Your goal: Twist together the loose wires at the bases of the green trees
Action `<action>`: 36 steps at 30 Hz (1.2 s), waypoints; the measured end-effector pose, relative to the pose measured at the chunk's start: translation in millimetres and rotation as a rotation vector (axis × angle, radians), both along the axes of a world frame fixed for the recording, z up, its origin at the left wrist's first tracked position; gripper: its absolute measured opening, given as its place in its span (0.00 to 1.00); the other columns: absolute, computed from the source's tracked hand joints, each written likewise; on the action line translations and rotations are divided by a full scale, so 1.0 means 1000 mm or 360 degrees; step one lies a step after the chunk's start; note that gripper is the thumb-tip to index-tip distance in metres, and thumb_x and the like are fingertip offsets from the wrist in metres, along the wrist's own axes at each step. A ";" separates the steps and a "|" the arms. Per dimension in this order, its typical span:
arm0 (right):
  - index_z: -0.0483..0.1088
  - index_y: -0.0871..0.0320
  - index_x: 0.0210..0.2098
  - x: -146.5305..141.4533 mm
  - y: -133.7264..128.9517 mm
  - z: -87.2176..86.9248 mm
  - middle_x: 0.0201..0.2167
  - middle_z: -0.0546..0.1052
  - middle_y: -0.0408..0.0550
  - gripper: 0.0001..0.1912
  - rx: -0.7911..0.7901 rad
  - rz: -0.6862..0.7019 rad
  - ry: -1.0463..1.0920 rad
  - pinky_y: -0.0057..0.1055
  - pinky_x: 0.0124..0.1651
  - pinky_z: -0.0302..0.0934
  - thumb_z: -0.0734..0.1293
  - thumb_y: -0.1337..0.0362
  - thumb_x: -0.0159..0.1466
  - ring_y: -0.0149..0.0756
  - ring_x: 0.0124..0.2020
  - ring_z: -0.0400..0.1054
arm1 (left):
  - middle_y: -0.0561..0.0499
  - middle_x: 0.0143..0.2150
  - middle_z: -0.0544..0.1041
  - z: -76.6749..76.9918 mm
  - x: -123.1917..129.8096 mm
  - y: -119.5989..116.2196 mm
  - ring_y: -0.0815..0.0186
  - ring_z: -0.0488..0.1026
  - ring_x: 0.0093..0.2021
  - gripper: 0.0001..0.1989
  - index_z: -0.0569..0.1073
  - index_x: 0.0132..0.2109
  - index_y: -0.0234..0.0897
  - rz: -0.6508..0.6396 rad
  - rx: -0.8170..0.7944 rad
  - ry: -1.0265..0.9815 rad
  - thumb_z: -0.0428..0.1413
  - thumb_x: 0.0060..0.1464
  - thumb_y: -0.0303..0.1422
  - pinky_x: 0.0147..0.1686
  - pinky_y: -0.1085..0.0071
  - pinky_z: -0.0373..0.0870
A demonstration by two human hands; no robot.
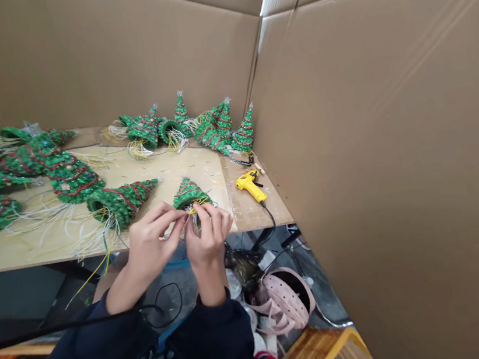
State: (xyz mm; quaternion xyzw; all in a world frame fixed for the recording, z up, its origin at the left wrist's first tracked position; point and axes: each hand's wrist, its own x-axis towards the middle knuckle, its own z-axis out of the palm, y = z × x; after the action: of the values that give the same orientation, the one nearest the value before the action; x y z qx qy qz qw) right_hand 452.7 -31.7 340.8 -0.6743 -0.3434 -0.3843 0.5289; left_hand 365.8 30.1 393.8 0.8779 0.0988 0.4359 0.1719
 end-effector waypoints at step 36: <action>0.76 0.57 0.23 0.083 -0.011 0.031 0.27 0.75 0.46 0.09 -0.0342 0.1771 0.0982 0.33 0.42 0.62 0.73 0.57 0.51 0.35 0.34 0.68 | 0.49 0.42 0.63 0.014 0.067 0.073 0.62 0.63 0.49 0.12 0.78 0.31 0.35 -0.1347 -0.0874 0.0316 0.62 0.48 0.41 0.52 0.64 0.59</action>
State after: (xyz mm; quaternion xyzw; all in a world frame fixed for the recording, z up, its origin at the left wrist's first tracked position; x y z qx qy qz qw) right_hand 536.0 -42.7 371.9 -0.5242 -0.5102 0.1955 0.6532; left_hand 432.3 103.5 408.0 0.8006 -0.1385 0.2005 0.5475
